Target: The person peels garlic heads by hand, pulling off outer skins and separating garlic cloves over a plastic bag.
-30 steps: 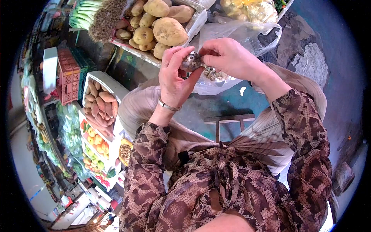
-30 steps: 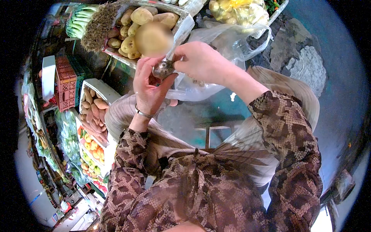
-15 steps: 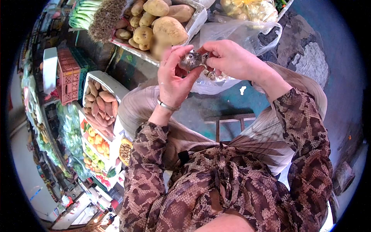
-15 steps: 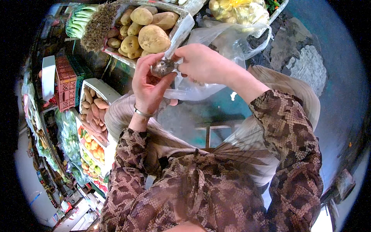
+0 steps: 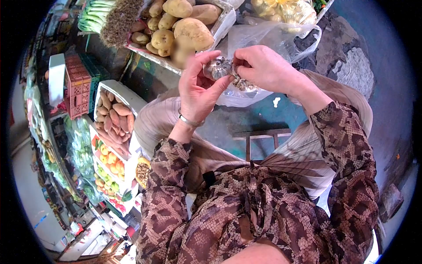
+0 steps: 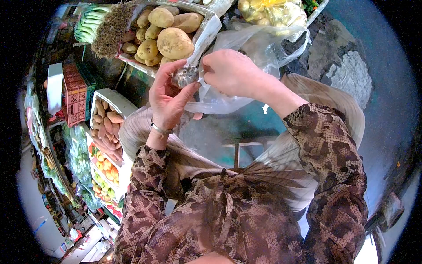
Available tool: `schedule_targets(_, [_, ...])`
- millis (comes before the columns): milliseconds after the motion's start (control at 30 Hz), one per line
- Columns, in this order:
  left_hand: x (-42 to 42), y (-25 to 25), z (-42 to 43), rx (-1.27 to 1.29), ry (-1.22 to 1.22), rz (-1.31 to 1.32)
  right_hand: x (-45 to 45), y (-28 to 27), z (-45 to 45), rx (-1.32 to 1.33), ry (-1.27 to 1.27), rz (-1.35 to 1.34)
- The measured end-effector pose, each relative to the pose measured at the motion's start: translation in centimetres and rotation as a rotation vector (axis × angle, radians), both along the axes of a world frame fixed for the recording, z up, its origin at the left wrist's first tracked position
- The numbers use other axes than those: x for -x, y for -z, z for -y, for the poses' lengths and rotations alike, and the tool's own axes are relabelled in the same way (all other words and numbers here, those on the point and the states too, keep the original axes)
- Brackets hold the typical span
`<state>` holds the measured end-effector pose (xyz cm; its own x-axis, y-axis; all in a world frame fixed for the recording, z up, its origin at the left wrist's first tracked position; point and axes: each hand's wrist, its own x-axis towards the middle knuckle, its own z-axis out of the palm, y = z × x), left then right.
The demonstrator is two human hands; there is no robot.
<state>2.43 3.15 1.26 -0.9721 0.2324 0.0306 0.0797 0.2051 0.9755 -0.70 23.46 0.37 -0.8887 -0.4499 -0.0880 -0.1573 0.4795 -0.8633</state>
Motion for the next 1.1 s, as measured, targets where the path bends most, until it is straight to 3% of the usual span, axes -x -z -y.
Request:
schedule_targets(100, [-0.1,-0.6,0.0,-0.078,0.013,0.091,-0.1,-0.2,0.0,-0.060,0.046,-0.008])
schedule_targets(167, [-0.2,-1.6,-0.1,-0.275,0.020,0.287,-0.1,-0.7,-0.1,-0.082,0.070,0.057])
schedule_targets(233, [-0.1,-1.3,0.1,-0.262,0.035,0.271,0.0,-0.9,-0.1,-0.105,0.092,0.123])
schedule_targets(300, [-0.1,-1.0,0.3,-0.249,0.048,0.256,0.1,-0.6,-0.2,-0.133,0.115,-0.042])
schedule_targets(733, [-0.1,-0.7,0.4,-0.211,0.104,0.252,0.1,-0.4,-0.4,-0.198,0.127,-0.139])
schedule_targets(900, [-0.1,-0.9,0.2,-0.279,0.074,0.293,-0.2,-0.3,0.1,0.167,-0.011,-0.035])
schedule_targets(1100, [-0.1,-0.9,0.2,-0.266,0.097,0.233,0.0,-0.3,0.4,0.257,-0.029,0.147])
